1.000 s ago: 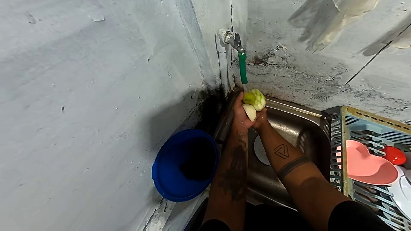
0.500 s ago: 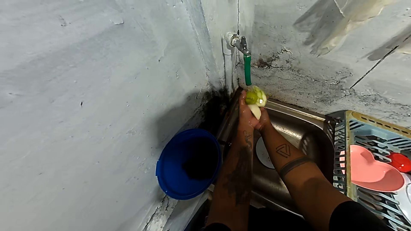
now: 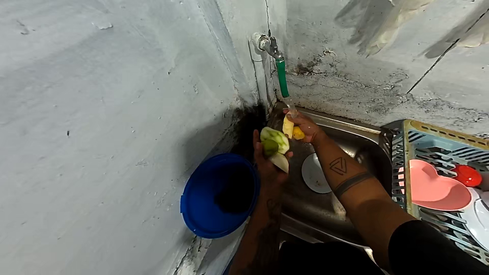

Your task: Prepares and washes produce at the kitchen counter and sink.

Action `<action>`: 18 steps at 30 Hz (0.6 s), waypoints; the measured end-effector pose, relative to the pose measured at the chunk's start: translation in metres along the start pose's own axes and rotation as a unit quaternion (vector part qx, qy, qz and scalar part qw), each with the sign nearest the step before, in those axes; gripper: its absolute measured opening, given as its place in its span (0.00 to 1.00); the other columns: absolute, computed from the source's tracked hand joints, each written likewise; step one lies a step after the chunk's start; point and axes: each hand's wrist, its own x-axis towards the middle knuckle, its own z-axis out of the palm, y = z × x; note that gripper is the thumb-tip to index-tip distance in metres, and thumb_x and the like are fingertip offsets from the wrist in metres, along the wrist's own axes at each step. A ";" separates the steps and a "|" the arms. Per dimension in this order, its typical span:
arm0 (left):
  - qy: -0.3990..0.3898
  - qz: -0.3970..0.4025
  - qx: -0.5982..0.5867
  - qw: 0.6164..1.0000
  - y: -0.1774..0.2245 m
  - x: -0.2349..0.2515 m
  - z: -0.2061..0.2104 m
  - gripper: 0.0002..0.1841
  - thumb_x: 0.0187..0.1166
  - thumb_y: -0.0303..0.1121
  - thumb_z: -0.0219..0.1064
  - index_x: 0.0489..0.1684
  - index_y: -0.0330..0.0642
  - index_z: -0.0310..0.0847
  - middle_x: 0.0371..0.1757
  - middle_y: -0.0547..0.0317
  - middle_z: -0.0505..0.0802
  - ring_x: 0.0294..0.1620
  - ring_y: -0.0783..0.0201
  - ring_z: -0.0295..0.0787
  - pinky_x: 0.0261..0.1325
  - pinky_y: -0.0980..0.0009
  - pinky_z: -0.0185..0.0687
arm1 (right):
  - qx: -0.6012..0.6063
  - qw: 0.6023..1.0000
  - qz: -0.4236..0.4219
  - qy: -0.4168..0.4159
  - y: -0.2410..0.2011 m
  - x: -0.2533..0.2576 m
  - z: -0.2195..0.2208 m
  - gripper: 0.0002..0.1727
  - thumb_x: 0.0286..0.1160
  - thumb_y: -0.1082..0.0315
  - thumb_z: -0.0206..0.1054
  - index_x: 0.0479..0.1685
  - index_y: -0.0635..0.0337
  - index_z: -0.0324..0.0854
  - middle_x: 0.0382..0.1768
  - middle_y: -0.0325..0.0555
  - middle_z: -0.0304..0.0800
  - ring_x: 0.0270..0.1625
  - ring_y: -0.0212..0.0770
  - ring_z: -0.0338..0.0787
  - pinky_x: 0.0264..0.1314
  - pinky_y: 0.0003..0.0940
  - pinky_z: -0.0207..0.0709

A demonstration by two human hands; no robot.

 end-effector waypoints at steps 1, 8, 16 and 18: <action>0.005 -0.003 -0.009 1.000 0.001 0.002 -0.002 0.26 0.86 0.56 0.52 0.81 0.63 0.63 0.55 0.46 0.91 0.42 0.50 0.95 0.22 0.61 0.90 | -0.092 0.996 -0.012 -0.005 -0.011 -0.006 0.000 0.20 0.90 0.53 0.59 0.77 0.39 0.73 0.40 0.40 0.86 0.30 0.33 0.84 0.28 0.28 0.81; 0.103 -0.048 0.020 0.993 -0.008 0.027 0.021 0.29 0.89 0.64 0.36 0.56 0.52 0.74 0.45 0.55 0.88 0.40 0.60 0.89 0.30 0.67 0.85 | -0.469 0.859 -0.086 -0.189 -0.102 -0.011 0.006 0.22 0.84 0.70 0.66 0.76 0.58 0.76 0.60 0.63 0.86 0.47 0.52 0.89 0.50 0.52 0.84; 0.080 -0.133 0.004 0.988 -0.032 0.074 0.064 0.28 0.86 0.64 0.49 0.61 0.50 0.73 0.52 0.55 0.85 0.44 0.61 0.85 0.38 0.66 0.83 | -0.575 0.810 -0.025 -0.111 -0.164 -0.053 0.016 0.19 0.84 0.69 0.65 0.73 0.56 0.77 0.51 0.59 0.87 0.39 0.50 0.89 0.36 0.48 0.85; 0.070 -0.154 0.033 0.985 -0.032 0.081 0.076 0.28 0.86 0.64 0.49 0.65 0.51 0.72 0.54 0.55 0.84 0.48 0.61 0.84 0.44 0.64 0.82 | -0.583 0.805 -0.088 -0.064 -0.181 -0.067 0.021 0.20 0.84 0.69 0.66 0.73 0.57 0.77 0.52 0.60 0.87 0.41 0.54 0.90 0.41 0.54 0.86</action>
